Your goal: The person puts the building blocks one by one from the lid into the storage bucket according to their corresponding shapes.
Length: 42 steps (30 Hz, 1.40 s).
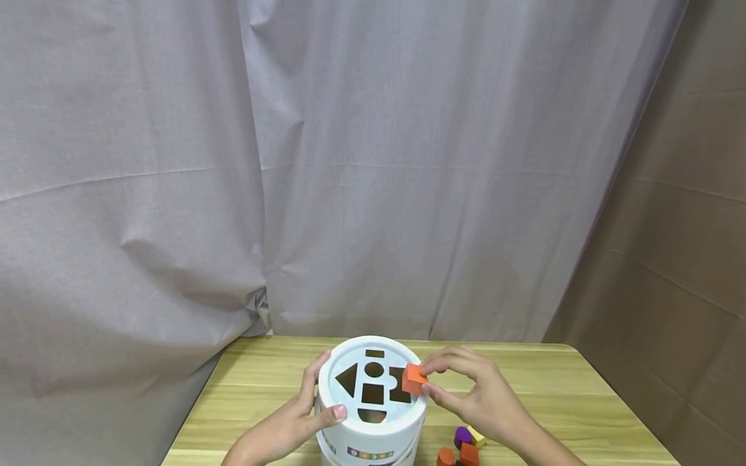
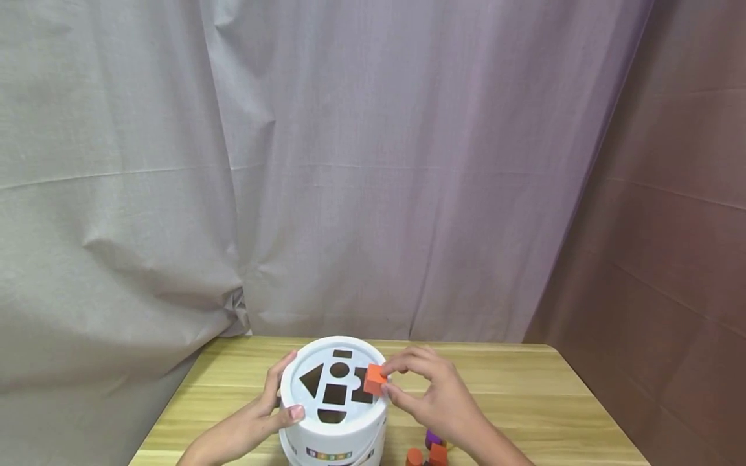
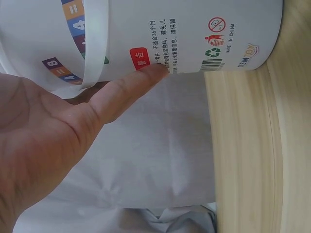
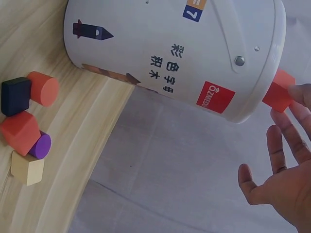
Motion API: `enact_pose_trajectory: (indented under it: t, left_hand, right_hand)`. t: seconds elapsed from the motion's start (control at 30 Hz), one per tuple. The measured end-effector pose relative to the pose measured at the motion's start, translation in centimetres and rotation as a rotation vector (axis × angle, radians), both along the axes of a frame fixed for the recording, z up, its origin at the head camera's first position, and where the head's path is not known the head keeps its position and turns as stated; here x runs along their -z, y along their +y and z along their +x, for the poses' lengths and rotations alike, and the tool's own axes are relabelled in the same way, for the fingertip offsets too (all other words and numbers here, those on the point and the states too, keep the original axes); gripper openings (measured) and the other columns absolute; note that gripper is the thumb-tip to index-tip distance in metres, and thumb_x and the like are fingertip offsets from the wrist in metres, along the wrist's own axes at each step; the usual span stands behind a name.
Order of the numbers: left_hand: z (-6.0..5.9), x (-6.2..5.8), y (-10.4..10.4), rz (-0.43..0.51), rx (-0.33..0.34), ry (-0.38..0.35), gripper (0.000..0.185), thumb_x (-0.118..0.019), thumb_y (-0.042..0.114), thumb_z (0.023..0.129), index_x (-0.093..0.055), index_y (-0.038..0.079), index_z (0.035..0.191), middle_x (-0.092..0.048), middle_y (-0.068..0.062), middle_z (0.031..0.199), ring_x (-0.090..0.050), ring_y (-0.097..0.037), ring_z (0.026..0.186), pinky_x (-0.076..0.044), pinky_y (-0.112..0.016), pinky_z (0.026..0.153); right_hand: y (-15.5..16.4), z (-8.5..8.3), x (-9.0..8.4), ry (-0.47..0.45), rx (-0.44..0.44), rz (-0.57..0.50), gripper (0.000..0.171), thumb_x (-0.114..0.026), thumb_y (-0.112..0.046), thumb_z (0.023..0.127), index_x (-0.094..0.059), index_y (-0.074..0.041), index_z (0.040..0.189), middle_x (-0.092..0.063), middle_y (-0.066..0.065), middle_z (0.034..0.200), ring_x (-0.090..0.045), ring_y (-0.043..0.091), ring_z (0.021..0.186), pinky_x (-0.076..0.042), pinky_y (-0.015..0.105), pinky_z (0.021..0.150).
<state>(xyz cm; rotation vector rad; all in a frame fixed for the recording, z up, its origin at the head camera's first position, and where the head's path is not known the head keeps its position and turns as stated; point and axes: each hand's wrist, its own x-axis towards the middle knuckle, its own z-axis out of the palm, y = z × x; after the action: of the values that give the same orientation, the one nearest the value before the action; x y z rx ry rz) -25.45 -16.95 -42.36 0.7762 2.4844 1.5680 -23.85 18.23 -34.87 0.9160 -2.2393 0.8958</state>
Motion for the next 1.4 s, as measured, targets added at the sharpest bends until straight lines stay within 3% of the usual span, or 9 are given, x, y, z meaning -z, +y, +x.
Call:
enact_pose_trajectory:
  t: [0.17, 0.27, 0.3, 0.4, 0.5, 0.53, 0.7, 1.0, 1.4]
  left_hand:
    - [0.0, 0.0, 0.0, 0.004, 0.026, 0.010, 0.100, -0.069, 0.039, 0.110, 0.006, 0.038, 0.176, -0.012, -0.019, 0.186, -0.025, -0.053, 0.165, -0.031, -0.077, 0.125]
    - [-0.8, 1.3, -0.3, 0.047, 0.044, 0.047, 0.098, -0.069, 0.041, 0.110, 0.004, 0.041, 0.176, -0.014, -0.018, 0.185, -0.026, -0.056, 0.163, -0.032, -0.081, 0.122]
    - [-1.6, 2.4, -0.5, 0.060, 0.062, 0.100, 0.097, -0.068, 0.039, 0.110, 0.004, 0.039, 0.176, -0.014, -0.016, 0.185, -0.028, -0.050, 0.164, -0.035, -0.074, 0.126]
    - [-2.2, 3.3, -0.6, 0.090, 0.078, 0.132, 0.096, -0.067, 0.038, 0.111, 0.002, 0.039, 0.177, -0.014, -0.016, 0.185, -0.029, -0.054, 0.163, -0.035, -0.078, 0.123]
    - [-1.8, 2.5, -0.3, 0.063, 0.068, 0.102, 0.097, -0.067, 0.039, 0.110, 0.004, 0.042, 0.176, -0.015, -0.016, 0.185, -0.029, -0.051, 0.164, -0.036, -0.074, 0.125]
    - [-1.2, 1.5, 0.0, 0.052, 0.051, 0.052, 0.097, -0.068, 0.041, 0.110, 0.004, 0.043, 0.175, -0.016, -0.018, 0.185, -0.028, -0.056, 0.163, -0.033, -0.081, 0.122]
    - [-0.3, -0.3, 0.6, -0.002, 0.029, 0.021, 0.100, -0.069, 0.037, 0.110, 0.006, 0.034, 0.176, -0.017, -0.024, 0.183, -0.030, -0.054, 0.163, -0.034, -0.075, 0.125]
    - [-0.6, -0.1, 0.7, 0.001, 0.028, -0.033, 0.099, -0.067, 0.043, 0.110, 0.005, 0.033, 0.176, -0.015, -0.024, 0.184, -0.030, -0.053, 0.163, -0.034, -0.072, 0.125]
    - [-1.2, -0.1, 0.5, 0.006, 0.057, -0.022, 0.101, -0.067, 0.044, 0.109, 0.008, 0.032, 0.176, -0.005, -0.026, 0.185, -0.026, -0.060, 0.162, -0.033, -0.079, 0.124]
  right_hand:
    - [-0.6, 0.0, -0.1, -0.004, -0.018, -0.010, 0.031, -0.094, -0.015, 0.090, -0.082, -0.036, 0.109, -0.080, -0.017, 0.115, -0.072, 0.009, 0.111, -0.060, 0.033, 0.099]
    - [-0.9, 0.0, -0.1, -0.011, -0.027, -0.006, 0.030, -0.094, -0.016, 0.090, -0.081, -0.035, 0.110, -0.081, -0.017, 0.116, -0.072, 0.009, 0.113, -0.059, 0.034, 0.101]
    - [-1.0, 0.0, -0.2, -0.014, -0.031, -0.005, 0.029, -0.094, -0.017, 0.090, -0.081, -0.035, 0.110, -0.081, -0.017, 0.116, -0.072, 0.009, 0.113, -0.059, 0.034, 0.101]
    - [-1.3, -0.1, -0.1, -0.012, -0.051, -0.003, 0.029, -0.094, -0.017, 0.091, -0.081, -0.034, 0.110, -0.081, -0.016, 0.116, -0.071, 0.010, 0.113, -0.058, 0.034, 0.101]
    - [-1.4, -0.3, 0.0, 0.001, -0.072, -0.006, 0.030, -0.094, -0.014, 0.090, -0.081, -0.033, 0.110, -0.081, -0.015, 0.114, -0.071, 0.011, 0.111, -0.059, 0.033, 0.100]
    - [-1.5, -0.3, 0.0, 0.006, -0.077, -0.006, 0.030, -0.094, -0.013, 0.089, -0.081, -0.032, 0.109, -0.081, -0.014, 0.114, -0.071, 0.011, 0.111, -0.059, 0.033, 0.099]
    - [-2.1, -0.6, 0.1, 0.024, -0.081, -0.005, 0.030, -0.094, -0.014, 0.089, -0.081, -0.032, 0.110, -0.081, -0.014, 0.114, -0.072, 0.011, 0.112, -0.059, 0.033, 0.102]
    - [-3.8, -1.1, 0.2, 0.071, -0.140, -0.022, 0.029, -0.094, -0.012, 0.089, -0.082, -0.028, 0.109, -0.082, -0.010, 0.111, -0.070, 0.014, 0.109, -0.057, 0.032, 0.100]
    - [-4.8, -1.8, 0.6, 0.140, -0.157, 0.017, 0.032, -0.095, -0.006, 0.085, -0.081, -0.025, 0.106, -0.081, -0.013, 0.108, -0.069, 0.011, 0.103, -0.054, 0.036, 0.098]
